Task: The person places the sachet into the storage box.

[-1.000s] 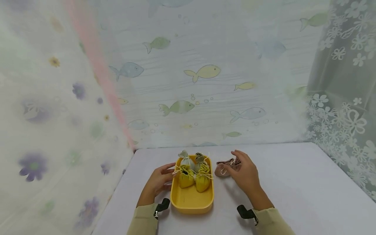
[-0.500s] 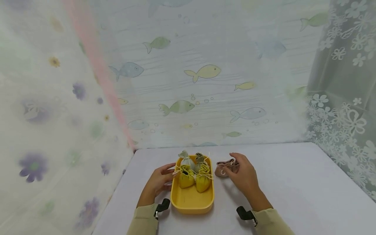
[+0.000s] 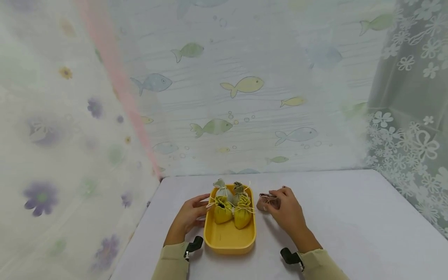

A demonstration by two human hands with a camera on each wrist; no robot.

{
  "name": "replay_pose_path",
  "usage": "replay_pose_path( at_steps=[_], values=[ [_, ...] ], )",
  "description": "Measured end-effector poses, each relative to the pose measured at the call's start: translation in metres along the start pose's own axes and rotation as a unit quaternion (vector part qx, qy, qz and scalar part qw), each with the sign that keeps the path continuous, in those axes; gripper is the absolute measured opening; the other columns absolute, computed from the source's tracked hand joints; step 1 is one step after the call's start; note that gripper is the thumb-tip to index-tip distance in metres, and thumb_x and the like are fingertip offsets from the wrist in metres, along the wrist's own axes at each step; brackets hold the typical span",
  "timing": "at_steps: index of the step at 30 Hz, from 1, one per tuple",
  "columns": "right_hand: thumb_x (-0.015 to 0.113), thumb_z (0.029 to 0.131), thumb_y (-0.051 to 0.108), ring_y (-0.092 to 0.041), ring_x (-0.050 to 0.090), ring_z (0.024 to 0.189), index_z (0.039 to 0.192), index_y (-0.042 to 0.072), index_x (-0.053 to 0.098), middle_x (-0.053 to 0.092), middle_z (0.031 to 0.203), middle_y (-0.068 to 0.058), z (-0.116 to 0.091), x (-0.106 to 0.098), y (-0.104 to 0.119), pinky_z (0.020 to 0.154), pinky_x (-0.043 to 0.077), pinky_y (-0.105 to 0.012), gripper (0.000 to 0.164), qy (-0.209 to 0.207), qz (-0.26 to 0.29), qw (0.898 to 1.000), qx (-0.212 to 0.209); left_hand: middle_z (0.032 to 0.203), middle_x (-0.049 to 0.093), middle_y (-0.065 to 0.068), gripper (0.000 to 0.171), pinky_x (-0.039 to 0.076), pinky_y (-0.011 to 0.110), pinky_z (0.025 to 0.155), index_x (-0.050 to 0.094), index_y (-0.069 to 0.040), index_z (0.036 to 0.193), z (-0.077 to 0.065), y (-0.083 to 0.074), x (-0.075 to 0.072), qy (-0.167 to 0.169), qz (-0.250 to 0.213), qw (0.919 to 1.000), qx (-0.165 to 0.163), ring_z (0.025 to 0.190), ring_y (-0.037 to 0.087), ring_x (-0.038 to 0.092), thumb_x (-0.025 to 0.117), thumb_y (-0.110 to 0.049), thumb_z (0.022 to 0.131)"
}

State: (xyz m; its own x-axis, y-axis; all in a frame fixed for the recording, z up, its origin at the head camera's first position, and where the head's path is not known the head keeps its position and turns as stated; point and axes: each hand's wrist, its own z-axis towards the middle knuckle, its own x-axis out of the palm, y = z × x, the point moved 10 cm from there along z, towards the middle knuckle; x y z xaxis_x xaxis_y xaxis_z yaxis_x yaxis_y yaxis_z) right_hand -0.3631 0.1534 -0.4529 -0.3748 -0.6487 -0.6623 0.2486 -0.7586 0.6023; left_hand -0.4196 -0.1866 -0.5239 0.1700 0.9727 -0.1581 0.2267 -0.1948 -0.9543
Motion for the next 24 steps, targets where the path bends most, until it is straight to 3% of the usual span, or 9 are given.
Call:
replay_pose_path(
  at_steps=[5, 7, 13, 16, 21, 24],
  values=[
    [0.085, 0.086, 0.021, -0.033, 0.066, 0.117, 0.106, 0.012, 0.082, 0.064, 0.116, -0.011, -0.001, -0.006, 0.003, 0.087, 0.061, -0.049, 0.022, -0.036, -0.016, 0.999, -0.025, 0.151, 0.055, 0.018, 0.069, 0.064, 0.048, 0.082, 0.053, -0.025, 0.152, 0.000, 0.002, 0.000, 0.003, -0.003, 1.0000, -0.002, 0.110, 0.027, 0.072, 0.082, -0.027, 0.089],
    [0.084, 0.087, 0.018, -0.033, 0.067, 0.115, 0.101, 0.012, 0.082, 0.065, 0.113, -0.011, -0.001, -0.011, 0.006, 0.086, 0.062, -0.050, 0.015, -0.055, -0.018, 0.998, -0.040, 0.151, 0.055, 0.017, 0.068, 0.064, 0.048, 0.082, 0.054, -0.025, 0.151, 0.001, 0.001, 0.000, 0.004, -0.003, 1.0000, -0.004, 0.110, 0.027, 0.072, 0.082, -0.028, 0.089],
    [0.080, 0.086, 0.007, -0.040, 0.062, 0.125, 0.092, 0.005, 0.079, 0.067, 0.111, -0.016, 0.005, -0.022, 0.013, 0.104, 0.054, -0.055, 0.006, -0.087, 0.019, 0.994, -0.059, 0.151, 0.055, 0.017, 0.065, 0.065, 0.048, 0.082, 0.055, -0.026, 0.150, 0.003, -0.008, 0.000, 0.000, 0.003, 1.0000, 0.006, 0.109, 0.027, 0.072, 0.081, -0.028, 0.090],
    [0.082, 0.082, 0.008, -0.040, 0.057, 0.131, 0.087, 0.007, 0.076, 0.063, 0.117, -0.016, 0.007, -0.021, 0.010, 0.106, 0.053, -0.054, 0.008, -0.075, 0.034, 0.996, -0.034, 0.151, 0.055, 0.017, 0.065, 0.065, 0.047, 0.082, 0.056, -0.026, 0.150, 0.003, -0.007, 0.000, -0.002, 0.002, 1.0000, 0.005, 0.110, 0.027, 0.072, 0.081, -0.028, 0.090],
    [0.092, 0.076, 0.024, -0.037, 0.055, 0.125, 0.086, 0.014, 0.070, 0.052, 0.133, -0.015, 0.003, -0.008, 0.004, 0.095, 0.059, -0.049, 0.026, -0.020, 0.056, 0.998, 0.023, 0.153, 0.053, 0.019, 0.066, 0.065, 0.048, 0.081, 0.055, -0.025, 0.150, 0.000, 0.000, 0.000, -0.001, -0.001, 1.0000, -0.002, 0.111, 0.028, 0.072, 0.082, -0.026, 0.090],
    [0.094, 0.075, 0.025, -0.036, 0.055, 0.124, 0.085, 0.014, 0.067, 0.050, 0.134, -0.015, 0.002, -0.006, 0.005, 0.093, 0.060, -0.047, 0.032, -0.014, 0.067, 0.997, 0.025, 0.153, 0.052, 0.021, 0.067, 0.064, 0.049, 0.082, 0.054, -0.023, 0.151, 0.000, 0.000, -0.001, 0.003, -0.003, 1.0000, 0.006, 0.111, 0.028, 0.071, 0.081, -0.027, 0.090]
  ],
)
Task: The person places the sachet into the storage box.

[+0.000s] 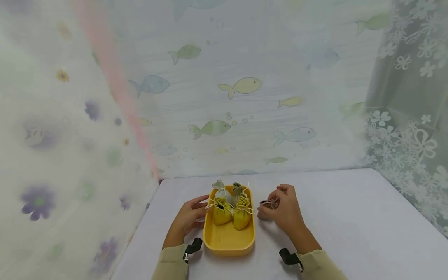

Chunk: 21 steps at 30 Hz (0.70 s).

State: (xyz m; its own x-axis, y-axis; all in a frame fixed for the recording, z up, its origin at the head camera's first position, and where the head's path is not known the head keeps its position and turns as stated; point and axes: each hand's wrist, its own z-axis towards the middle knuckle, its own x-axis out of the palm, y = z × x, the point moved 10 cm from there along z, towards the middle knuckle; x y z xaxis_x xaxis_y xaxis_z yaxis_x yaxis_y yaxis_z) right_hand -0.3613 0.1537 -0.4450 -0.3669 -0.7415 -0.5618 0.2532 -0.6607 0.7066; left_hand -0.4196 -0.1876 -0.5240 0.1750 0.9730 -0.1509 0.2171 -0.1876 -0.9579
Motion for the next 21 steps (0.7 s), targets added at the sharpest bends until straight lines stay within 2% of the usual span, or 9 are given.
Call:
replay_pose_path(
  at_steps=[5, 8, 11, 14, 17, 21],
  values=[
    [0.092, 0.075, 0.013, -0.030, 0.062, 0.122, 0.080, 0.013, 0.067, 0.060, 0.119, -0.009, 0.002, -0.007, 0.006, 0.082, 0.064, -0.037, 0.025, -0.031, -0.013, 0.999, -0.035, 0.152, 0.053, 0.020, 0.066, 0.064, 0.049, 0.083, 0.055, -0.023, 0.150, 0.000, 0.000, -0.001, -0.004, -0.005, 1.0000, 0.002, 0.111, 0.028, 0.071, 0.081, -0.027, 0.090],
    [0.090, 0.076, 0.010, -0.024, 0.070, 0.106, 0.079, 0.014, 0.067, 0.066, 0.113, -0.006, 0.001, -0.014, 0.007, 0.076, 0.064, -0.033, 0.023, -0.045, -0.018, 0.998, -0.047, 0.153, 0.052, 0.020, 0.065, 0.064, 0.049, 0.083, 0.055, -0.023, 0.150, 0.000, 0.000, 0.001, -0.003, -0.003, 1.0000, 0.001, 0.111, 0.028, 0.072, 0.081, -0.027, 0.090],
    [0.086, 0.078, 0.006, -0.018, 0.071, 0.088, 0.080, 0.014, 0.067, 0.072, 0.111, -0.005, 0.001, -0.016, 0.009, 0.071, 0.064, -0.030, 0.021, -0.041, -0.009, 0.998, -0.052, 0.152, 0.053, 0.020, 0.066, 0.064, 0.048, 0.082, 0.055, -0.023, 0.151, 0.000, 0.001, 0.001, -0.003, -0.003, 1.0000, -0.002, 0.110, 0.027, 0.072, 0.081, -0.027, 0.090],
    [0.084, 0.081, 0.005, -0.013, 0.070, 0.081, 0.084, 0.016, 0.067, 0.075, 0.108, -0.003, 0.001, -0.017, 0.008, 0.071, 0.063, -0.027, 0.020, -0.032, 0.004, 0.998, -0.044, 0.152, 0.053, 0.020, 0.067, 0.064, 0.048, 0.082, 0.055, -0.023, 0.151, -0.001, 0.001, 0.002, -0.003, -0.001, 1.0000, -0.004, 0.109, 0.027, 0.072, 0.082, -0.028, 0.090],
    [0.084, 0.084, 0.007, -0.012, 0.069, 0.082, 0.093, 0.015, 0.070, 0.075, 0.100, -0.001, 0.001, -0.017, 0.006, 0.072, 0.063, -0.027, 0.018, -0.022, 0.020, 0.999, -0.026, 0.152, 0.053, 0.019, 0.067, 0.064, 0.048, 0.083, 0.055, -0.024, 0.151, -0.001, 0.001, 0.002, -0.002, -0.003, 1.0000, -0.003, 0.109, 0.026, 0.072, 0.082, -0.029, 0.089],
    [0.085, 0.084, 0.015, -0.014, 0.068, 0.083, 0.111, 0.014, 0.071, 0.072, 0.095, -0.001, 0.002, -0.009, 0.001, 0.073, 0.061, -0.025, 0.030, 0.005, 0.018, 1.000, 0.010, 0.152, 0.054, 0.019, 0.067, 0.064, 0.048, 0.083, 0.055, -0.024, 0.150, -0.001, 0.000, 0.001, -0.002, -0.006, 1.0000, 0.002, 0.110, 0.027, 0.072, 0.082, -0.030, 0.089]
  ],
)
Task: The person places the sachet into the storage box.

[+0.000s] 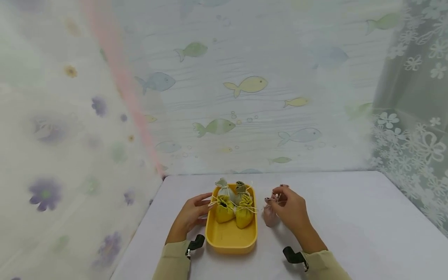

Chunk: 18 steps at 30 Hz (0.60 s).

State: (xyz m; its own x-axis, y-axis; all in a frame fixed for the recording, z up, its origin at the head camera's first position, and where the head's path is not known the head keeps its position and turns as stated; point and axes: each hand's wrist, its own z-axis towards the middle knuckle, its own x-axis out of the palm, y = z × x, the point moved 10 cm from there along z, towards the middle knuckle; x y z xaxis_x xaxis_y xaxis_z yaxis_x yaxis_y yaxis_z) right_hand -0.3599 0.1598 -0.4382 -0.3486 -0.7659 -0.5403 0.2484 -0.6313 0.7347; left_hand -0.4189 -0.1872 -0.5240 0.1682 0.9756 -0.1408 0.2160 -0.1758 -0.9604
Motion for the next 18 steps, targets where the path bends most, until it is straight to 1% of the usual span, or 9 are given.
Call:
replay_pose_path(
  at_steps=[1, 2, 3, 5, 8, 9, 12, 14, 18],
  values=[
    [0.085, 0.084, 0.015, -0.015, 0.068, 0.085, 0.115, 0.012, 0.071, 0.071, 0.096, -0.002, 0.000, 0.002, -0.002, 0.074, 0.062, -0.026, 0.034, 0.006, -0.001, 1.000, 0.007, 0.151, 0.055, 0.019, 0.067, 0.064, 0.049, 0.083, 0.055, -0.024, 0.150, 0.000, 0.000, 0.000, 0.000, 0.000, 1.0000, 0.001, 0.110, 0.027, 0.072, 0.082, -0.030, 0.089],
    [0.086, 0.084, 0.014, -0.016, 0.069, 0.087, 0.120, 0.011, 0.070, 0.071, 0.102, -0.005, 0.000, 0.003, -0.003, 0.075, 0.062, -0.027, 0.039, 0.011, -0.002, 1.000, 0.011, 0.151, 0.055, 0.019, 0.068, 0.064, 0.049, 0.083, 0.055, -0.024, 0.150, 0.001, 0.000, 0.000, 0.000, 0.000, 1.0000, 0.001, 0.110, 0.027, 0.072, 0.082, -0.030, 0.089],
    [0.086, 0.083, 0.014, -0.017, 0.069, 0.088, 0.123, 0.010, 0.069, 0.071, 0.104, -0.006, 0.000, 0.005, -0.004, 0.076, 0.063, -0.027, 0.043, 0.017, -0.003, 1.000, 0.017, 0.150, 0.055, 0.019, 0.068, 0.064, 0.049, 0.083, 0.055, -0.024, 0.151, 0.001, 0.000, 0.000, 0.000, 0.001, 1.0000, 0.002, 0.110, 0.027, 0.072, 0.082, -0.030, 0.089],
    [0.087, 0.083, 0.015, -0.019, 0.071, 0.090, 0.125, 0.008, 0.070, 0.072, 0.108, -0.008, 0.000, 0.008, -0.008, 0.077, 0.063, -0.030, 0.046, 0.027, -0.004, 0.999, 0.028, 0.150, 0.056, 0.018, 0.068, 0.064, 0.048, 0.082, 0.055, -0.024, 0.150, 0.002, 0.000, 0.000, 0.001, 0.001, 1.0000, 0.001, 0.110, 0.027, 0.072, 0.082, -0.029, 0.089],
    [0.086, 0.085, 0.018, -0.018, 0.072, 0.094, 0.123, 0.011, 0.073, 0.074, 0.111, -0.005, -0.001, 0.013, -0.011, 0.080, 0.064, -0.033, 0.041, 0.051, -0.003, 0.998, 0.043, 0.150, 0.056, 0.018, 0.067, 0.064, 0.048, 0.082, 0.055, -0.024, 0.150, 0.002, 0.001, -0.001, 0.000, 0.001, 1.0000, -0.002, 0.110, 0.027, 0.072, 0.082, -0.028, 0.089],
    [0.086, 0.085, 0.020, -0.018, 0.072, 0.094, 0.121, 0.013, 0.074, 0.075, 0.107, -0.003, 0.000, 0.014, -0.012, 0.080, 0.064, -0.033, 0.038, 0.058, -0.003, 0.997, 0.050, 0.151, 0.055, 0.019, 0.067, 0.064, 0.048, 0.082, 0.055, -0.024, 0.150, 0.002, 0.001, -0.001, -0.001, 0.001, 1.0000, -0.003, 0.110, 0.027, 0.072, 0.082, -0.028, 0.089],
    [0.084, 0.087, 0.020, -0.017, 0.070, 0.095, 0.117, 0.015, 0.076, 0.076, 0.106, 0.000, 0.000, 0.016, -0.014, 0.081, 0.063, -0.034, 0.031, 0.073, -0.005, 0.996, 0.057, 0.151, 0.055, 0.019, 0.066, 0.064, 0.048, 0.082, 0.055, -0.024, 0.151, 0.002, 0.001, -0.002, -0.001, 0.000, 1.0000, -0.004, 0.110, 0.027, 0.072, 0.082, -0.026, 0.090],
    [0.083, 0.088, 0.019, -0.017, 0.070, 0.094, 0.116, 0.015, 0.077, 0.076, 0.106, 0.000, 0.000, 0.016, -0.013, 0.079, 0.063, -0.032, 0.029, 0.073, -0.009, 0.996, 0.055, 0.151, 0.055, 0.019, 0.067, 0.064, 0.048, 0.082, 0.055, -0.024, 0.151, 0.003, 0.001, -0.001, 0.000, 0.000, 1.0000, -0.003, 0.110, 0.027, 0.072, 0.081, -0.026, 0.090],
    [0.082, 0.089, 0.018, -0.014, 0.071, 0.089, 0.110, 0.015, 0.079, 0.077, 0.105, 0.001, 0.000, 0.010, -0.008, 0.070, 0.060, -0.021, 0.022, 0.053, -0.023, 0.998, 0.028, 0.151, 0.055, 0.018, 0.067, 0.065, 0.048, 0.082, 0.054, -0.024, 0.151, 0.003, 0.001, 0.000, 0.000, 0.002, 1.0000, -0.002, 0.110, 0.027, 0.072, 0.082, -0.027, 0.090]
  ],
)
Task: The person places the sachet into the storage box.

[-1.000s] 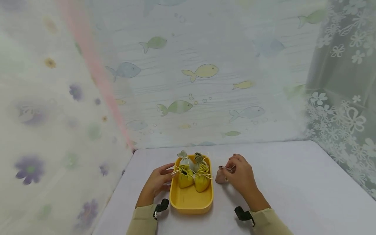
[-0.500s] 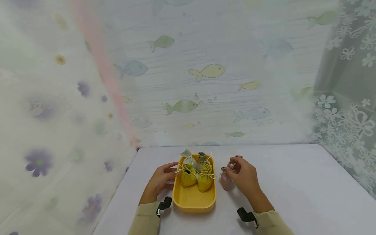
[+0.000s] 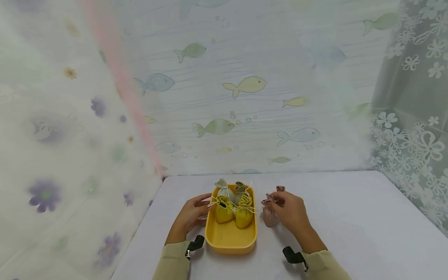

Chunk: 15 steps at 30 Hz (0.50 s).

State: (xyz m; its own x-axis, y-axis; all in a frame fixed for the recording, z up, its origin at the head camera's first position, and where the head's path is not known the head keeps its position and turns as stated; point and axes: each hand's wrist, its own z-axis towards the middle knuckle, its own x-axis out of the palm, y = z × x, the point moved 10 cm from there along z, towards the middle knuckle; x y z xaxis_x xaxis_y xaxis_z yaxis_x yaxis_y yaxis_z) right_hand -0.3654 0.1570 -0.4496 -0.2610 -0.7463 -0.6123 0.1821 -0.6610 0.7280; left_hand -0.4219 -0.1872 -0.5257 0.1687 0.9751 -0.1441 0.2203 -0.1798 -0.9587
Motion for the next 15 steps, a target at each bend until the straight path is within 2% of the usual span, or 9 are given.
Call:
replay_pose_path(
  at_steps=[6, 15],
  values=[
    [0.083, 0.088, 0.013, -0.013, 0.073, 0.083, 0.104, 0.013, 0.079, 0.079, 0.101, -0.002, -0.001, -0.008, 0.009, 0.061, 0.057, -0.016, 0.016, -0.022, 0.016, 0.999, -0.038, 0.151, 0.055, 0.018, 0.066, 0.065, 0.047, 0.082, 0.055, -0.025, 0.151, -0.001, 0.000, -0.001, -0.005, 0.003, 1.0000, 0.000, 0.110, 0.026, 0.072, 0.081, -0.027, 0.091],
    [0.085, 0.086, 0.011, -0.015, 0.073, 0.078, 0.101, 0.013, 0.079, 0.078, 0.098, -0.003, -0.003, -0.017, 0.019, 0.059, 0.057, -0.016, 0.016, -0.045, 0.046, 0.996, -0.069, 0.152, 0.054, 0.018, 0.068, 0.065, 0.047, 0.082, 0.055, -0.026, 0.150, -0.002, 0.001, -0.001, -0.007, 0.003, 1.0000, -0.004, 0.111, 0.027, 0.072, 0.083, -0.029, 0.089]
  ],
)
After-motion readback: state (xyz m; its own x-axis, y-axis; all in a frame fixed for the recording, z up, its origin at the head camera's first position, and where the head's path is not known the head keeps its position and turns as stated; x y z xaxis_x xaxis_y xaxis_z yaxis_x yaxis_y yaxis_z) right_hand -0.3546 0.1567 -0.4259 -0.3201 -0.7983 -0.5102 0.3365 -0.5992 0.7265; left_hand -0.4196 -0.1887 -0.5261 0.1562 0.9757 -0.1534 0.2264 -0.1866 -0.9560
